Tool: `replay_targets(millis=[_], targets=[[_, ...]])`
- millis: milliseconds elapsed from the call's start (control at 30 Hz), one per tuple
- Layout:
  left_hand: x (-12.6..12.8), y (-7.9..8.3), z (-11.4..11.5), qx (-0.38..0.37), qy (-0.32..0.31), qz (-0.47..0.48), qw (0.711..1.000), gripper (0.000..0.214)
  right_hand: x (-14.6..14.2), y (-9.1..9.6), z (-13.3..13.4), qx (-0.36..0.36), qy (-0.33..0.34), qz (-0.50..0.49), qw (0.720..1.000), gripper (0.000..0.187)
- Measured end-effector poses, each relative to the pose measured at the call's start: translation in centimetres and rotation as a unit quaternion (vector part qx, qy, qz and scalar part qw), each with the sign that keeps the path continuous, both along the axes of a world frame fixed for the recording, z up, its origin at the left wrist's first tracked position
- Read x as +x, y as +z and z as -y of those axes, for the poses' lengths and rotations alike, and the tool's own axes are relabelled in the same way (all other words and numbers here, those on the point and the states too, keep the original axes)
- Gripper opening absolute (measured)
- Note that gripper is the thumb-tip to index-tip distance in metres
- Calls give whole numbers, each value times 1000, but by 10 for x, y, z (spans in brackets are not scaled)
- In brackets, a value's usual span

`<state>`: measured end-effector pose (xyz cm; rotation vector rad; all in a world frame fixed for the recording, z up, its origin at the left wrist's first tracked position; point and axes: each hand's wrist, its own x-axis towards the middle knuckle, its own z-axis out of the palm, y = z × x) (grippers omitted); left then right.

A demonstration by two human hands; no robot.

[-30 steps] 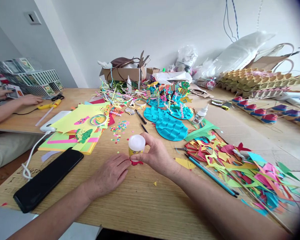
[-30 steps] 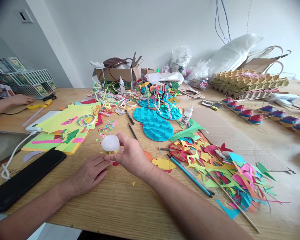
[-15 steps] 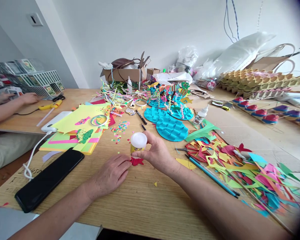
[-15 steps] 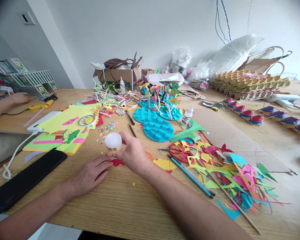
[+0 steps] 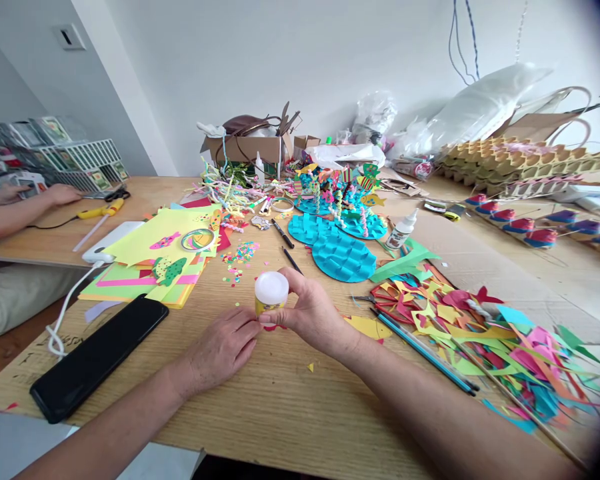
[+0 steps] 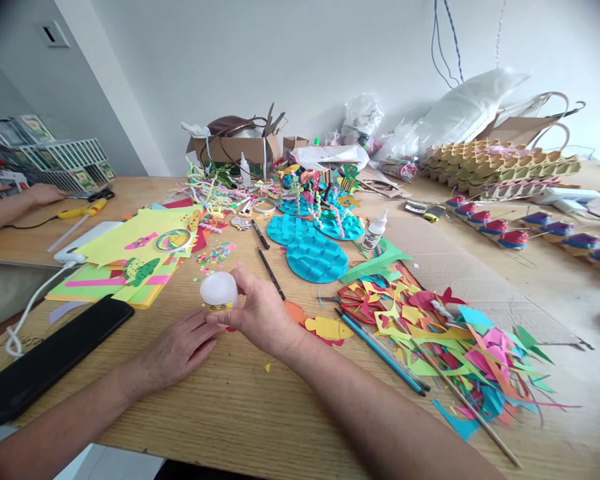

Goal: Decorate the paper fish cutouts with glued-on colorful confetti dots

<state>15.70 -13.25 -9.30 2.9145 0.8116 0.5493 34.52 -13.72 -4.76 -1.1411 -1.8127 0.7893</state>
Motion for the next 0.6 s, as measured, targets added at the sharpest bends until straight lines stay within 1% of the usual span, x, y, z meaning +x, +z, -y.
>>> replay_targets(millis=[133,333,500,600], targets=[[0,0,-1,0,-4,6,1000,19,1,0,0,1,11,-8,1000,31],[1,3,0,-20,-9,11,1000,20,4,1,-1,14,16,-12,1000,29],[0,2,0,-6,-2,12,1000,21,2,0,0,8,14,-7,1000,31],[0,2,0,-11,-5,14,1000,20,2,0,0,3,18,-6,1000,31]])
